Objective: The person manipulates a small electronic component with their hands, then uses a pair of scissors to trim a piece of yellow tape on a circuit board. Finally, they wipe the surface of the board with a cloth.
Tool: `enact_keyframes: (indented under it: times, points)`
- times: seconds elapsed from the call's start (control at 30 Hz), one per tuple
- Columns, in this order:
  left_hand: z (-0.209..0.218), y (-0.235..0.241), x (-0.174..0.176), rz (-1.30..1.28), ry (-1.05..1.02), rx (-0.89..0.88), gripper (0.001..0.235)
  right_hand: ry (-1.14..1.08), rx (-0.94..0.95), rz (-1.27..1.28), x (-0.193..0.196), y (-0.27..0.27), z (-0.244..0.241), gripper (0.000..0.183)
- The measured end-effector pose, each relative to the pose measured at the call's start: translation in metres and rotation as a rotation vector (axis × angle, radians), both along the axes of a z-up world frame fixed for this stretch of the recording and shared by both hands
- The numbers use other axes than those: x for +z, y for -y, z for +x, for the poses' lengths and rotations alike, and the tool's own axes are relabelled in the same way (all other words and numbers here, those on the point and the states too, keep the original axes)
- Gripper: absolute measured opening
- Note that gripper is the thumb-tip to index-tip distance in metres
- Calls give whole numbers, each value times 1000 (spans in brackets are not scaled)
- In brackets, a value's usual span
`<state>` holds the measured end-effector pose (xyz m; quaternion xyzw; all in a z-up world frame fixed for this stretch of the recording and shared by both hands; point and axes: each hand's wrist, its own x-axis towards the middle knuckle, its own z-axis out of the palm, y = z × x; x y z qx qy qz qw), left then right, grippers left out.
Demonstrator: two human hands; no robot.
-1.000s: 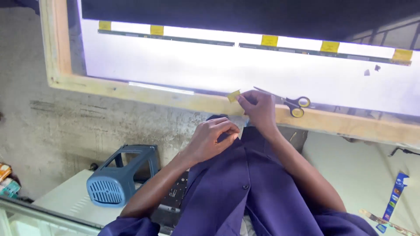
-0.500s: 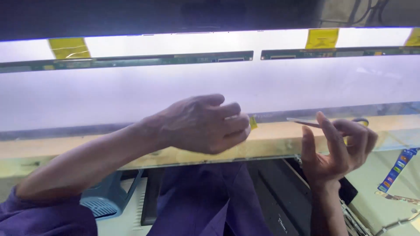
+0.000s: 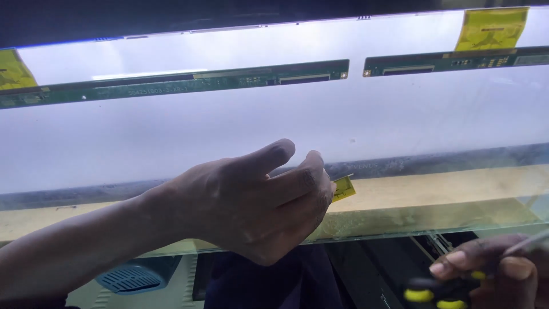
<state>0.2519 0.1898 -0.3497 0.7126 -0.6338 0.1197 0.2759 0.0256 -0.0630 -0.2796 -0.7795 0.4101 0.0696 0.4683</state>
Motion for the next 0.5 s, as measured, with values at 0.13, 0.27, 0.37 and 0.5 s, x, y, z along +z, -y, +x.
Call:
enact_keyframes:
  times: [0.13,0.27,0.37,0.5]
  points:
    - [1,1,0,29,42,0,17,506,164,528,-36,3,31,20]
    - [1,2,-1,43,69,7,17,688,23,831,-45,-7,35,30]
    - [1,2,0,54,86,6,22,812,148,926,-70,12,11,58]
    - [1,2,1,58,45,18,23,733,47,1116,-63,16,6,40]
